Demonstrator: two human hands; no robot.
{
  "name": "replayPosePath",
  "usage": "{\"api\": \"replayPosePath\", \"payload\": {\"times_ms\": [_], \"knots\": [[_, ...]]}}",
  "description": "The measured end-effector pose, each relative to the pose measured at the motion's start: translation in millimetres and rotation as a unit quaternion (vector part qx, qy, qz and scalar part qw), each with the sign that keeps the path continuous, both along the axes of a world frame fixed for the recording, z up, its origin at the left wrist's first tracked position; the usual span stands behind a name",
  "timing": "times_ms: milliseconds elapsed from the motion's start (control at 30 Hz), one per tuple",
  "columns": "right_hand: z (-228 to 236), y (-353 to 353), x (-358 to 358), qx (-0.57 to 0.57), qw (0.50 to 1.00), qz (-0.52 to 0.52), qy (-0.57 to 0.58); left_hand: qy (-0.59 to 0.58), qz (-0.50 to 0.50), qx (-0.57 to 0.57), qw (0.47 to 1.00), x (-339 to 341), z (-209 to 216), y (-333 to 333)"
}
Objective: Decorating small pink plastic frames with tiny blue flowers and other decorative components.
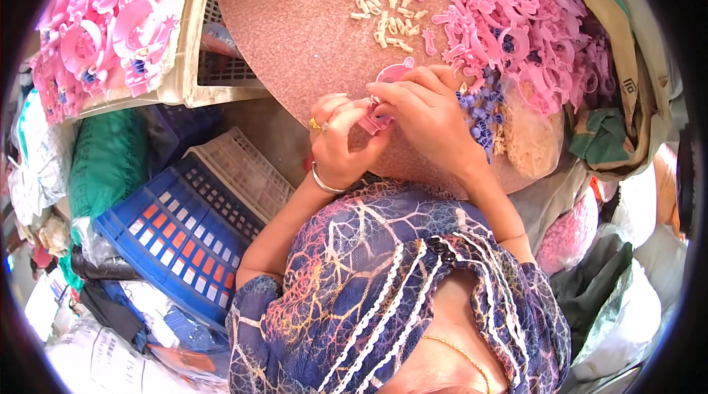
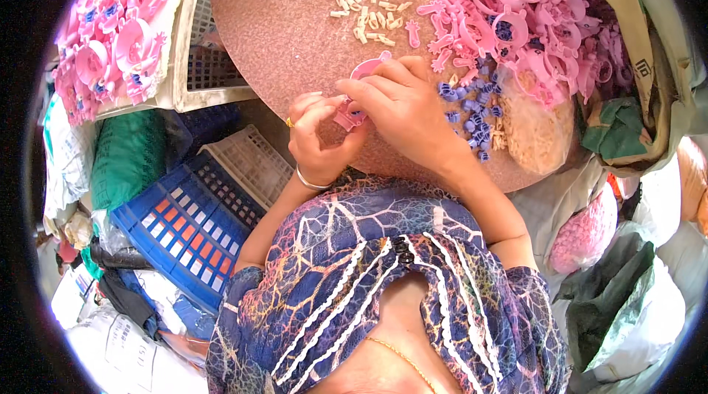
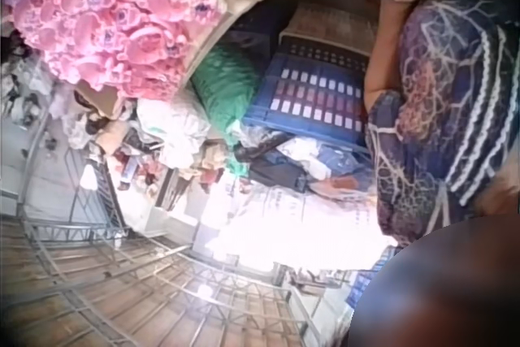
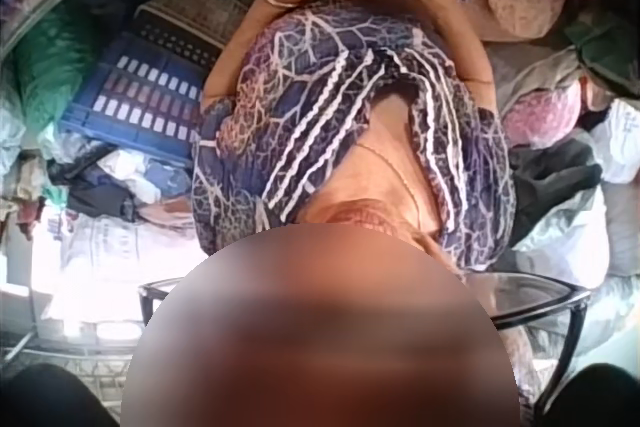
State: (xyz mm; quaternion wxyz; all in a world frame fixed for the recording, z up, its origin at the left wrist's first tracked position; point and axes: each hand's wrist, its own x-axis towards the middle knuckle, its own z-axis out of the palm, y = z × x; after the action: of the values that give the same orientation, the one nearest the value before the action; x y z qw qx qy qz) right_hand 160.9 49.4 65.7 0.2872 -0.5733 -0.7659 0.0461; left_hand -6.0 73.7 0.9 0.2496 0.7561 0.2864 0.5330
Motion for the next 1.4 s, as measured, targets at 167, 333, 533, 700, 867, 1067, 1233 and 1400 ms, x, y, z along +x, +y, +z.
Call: {"api": "replayPosePath", "payload": {"times_ms": [167, 333, 533, 700, 867, 1067, 1233, 1400], "knots": [[5.4, 0.0, 2.3, -0.009, 0.999, -0.026, 0.031, 0.001, -0.015, -0.006, 1.000, -2.0, -0.5, 3.8], [15.1, -4.2, 3.5, -0.036, 0.996, -0.028, 0.074, 0.037, -0.022, -0.008, 0.999, -3.4, 3.0, 3.1], [11.5, -5.5, 8.6, -0.021, 1.000, -0.017, 0.013, 0.031, -0.025, 0.006, 0.999, -0.4, 3.8, 3.7], [35.6, -11.6, 25.4, 0.010, 0.992, -0.124, -0.003, 0.070, 0.026, -0.026, 0.997, 4.4, 0.3, 1.6], [40.0, -47.2, 56.8, -0.158, 0.970, -0.185, 0.001, 0.123, 0.059, -0.037, 0.990, 4.0, 5.1, -0.4], [-4.8, -56.2, 23.2, -0.129, 0.973, -0.189, -0.032, 0.144, 0.050, -0.037, 0.988, 5.3, 5.7, 1.6], [-7.0, -53.3, 17.3, -0.095, 0.974, -0.206, 0.008, 0.121, 0.051, -0.044, 0.990, 5.3, 2.1, -0.4], [10.8, -41.9, 4.1, -0.109, 0.950, -0.174, 0.237, 0.112, 0.037, -0.038, 0.992, 3.8, 6.4, -0.3]]}}
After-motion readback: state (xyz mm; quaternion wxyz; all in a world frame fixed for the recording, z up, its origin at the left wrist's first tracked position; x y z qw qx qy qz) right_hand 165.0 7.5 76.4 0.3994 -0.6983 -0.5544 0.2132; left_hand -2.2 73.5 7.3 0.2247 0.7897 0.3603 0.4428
